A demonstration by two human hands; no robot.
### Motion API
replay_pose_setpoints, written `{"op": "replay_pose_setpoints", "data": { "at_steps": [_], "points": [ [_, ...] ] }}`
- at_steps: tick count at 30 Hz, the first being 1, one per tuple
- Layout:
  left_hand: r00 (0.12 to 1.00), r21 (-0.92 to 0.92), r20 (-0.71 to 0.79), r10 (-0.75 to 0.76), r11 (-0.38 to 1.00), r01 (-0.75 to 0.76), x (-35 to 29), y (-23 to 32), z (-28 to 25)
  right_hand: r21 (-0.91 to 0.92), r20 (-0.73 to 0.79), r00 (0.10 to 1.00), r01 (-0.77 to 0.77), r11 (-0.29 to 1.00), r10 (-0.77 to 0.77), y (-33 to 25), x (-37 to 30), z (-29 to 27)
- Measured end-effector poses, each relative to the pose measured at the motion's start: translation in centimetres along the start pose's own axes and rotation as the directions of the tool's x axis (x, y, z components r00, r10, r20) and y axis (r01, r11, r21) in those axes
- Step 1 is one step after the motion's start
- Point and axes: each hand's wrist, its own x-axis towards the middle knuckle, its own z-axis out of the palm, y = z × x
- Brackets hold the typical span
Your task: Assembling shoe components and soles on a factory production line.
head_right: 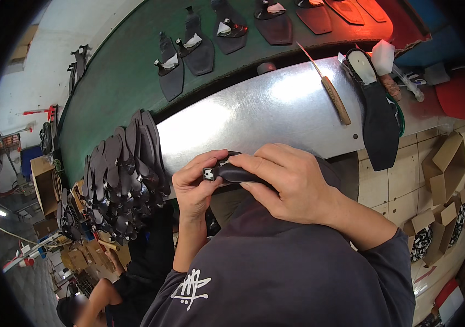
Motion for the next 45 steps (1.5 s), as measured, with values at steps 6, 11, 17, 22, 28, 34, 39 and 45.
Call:
{"op": "replay_pose_setpoints", "data": {
  "at_steps": [6, 11, 17, 22, 28, 34, 39, 45],
  "points": [
    [0.999, -0.045, -0.015, -0.045, 0.998, 0.044, 0.1, -0.3, 0.2, -0.080, -0.005, 0.998, 0.069, 0.994, -0.070, 0.2, 0.1, 0.3],
    [0.996, 0.088, 0.080, -0.043, 0.995, 0.036, 0.1, 0.2, -0.4, -0.147, 0.019, 0.996, 0.084, 0.986, -0.082, 0.1, 0.0, 0.5],
    [0.994, 0.188, 0.097, -0.040, 0.982, 0.021, 0.4, 0.9, 0.7, -0.144, 0.107, 0.994, 0.045, 0.989, -0.030, 0.1, 0.2, 0.2],
    [0.952, 0.006, -0.052, -0.300, 0.954, 0.301, 0.0, 0.5, 1.8, 0.093, 0.012, 0.988, -0.153, 0.984, 0.152, 1.5, -0.1, 1.1],
    [0.930, -0.029, -0.087, -0.357, 0.934, 0.356, -0.3, 0.5, 2.0, 0.111, 0.099, 0.981, -0.176, 0.978, 0.165, 2.0, -0.5, 1.5],
    [0.901, -0.073, -0.153, -0.406, 0.914, 0.399, 0.1, 1.7, 2.9, -0.041, 0.113, 0.993, -0.031, 0.999, 0.035, 1.5, 0.0, 1.2],
    [0.874, -0.033, -0.143, -0.464, 0.885, 0.464, 0.3, 2.3, 2.9, -0.063, 0.202, 0.974, 0.116, 0.991, -0.101, 2.2, 0.8, 0.3],
    [0.845, -0.014, -0.128, -0.520, 0.852, 0.523, 0.9, 2.0, 2.2, 0.041, 0.324, 0.946, -0.001, 0.999, -0.012, 2.2, 0.6, -0.1]
  ]
}}
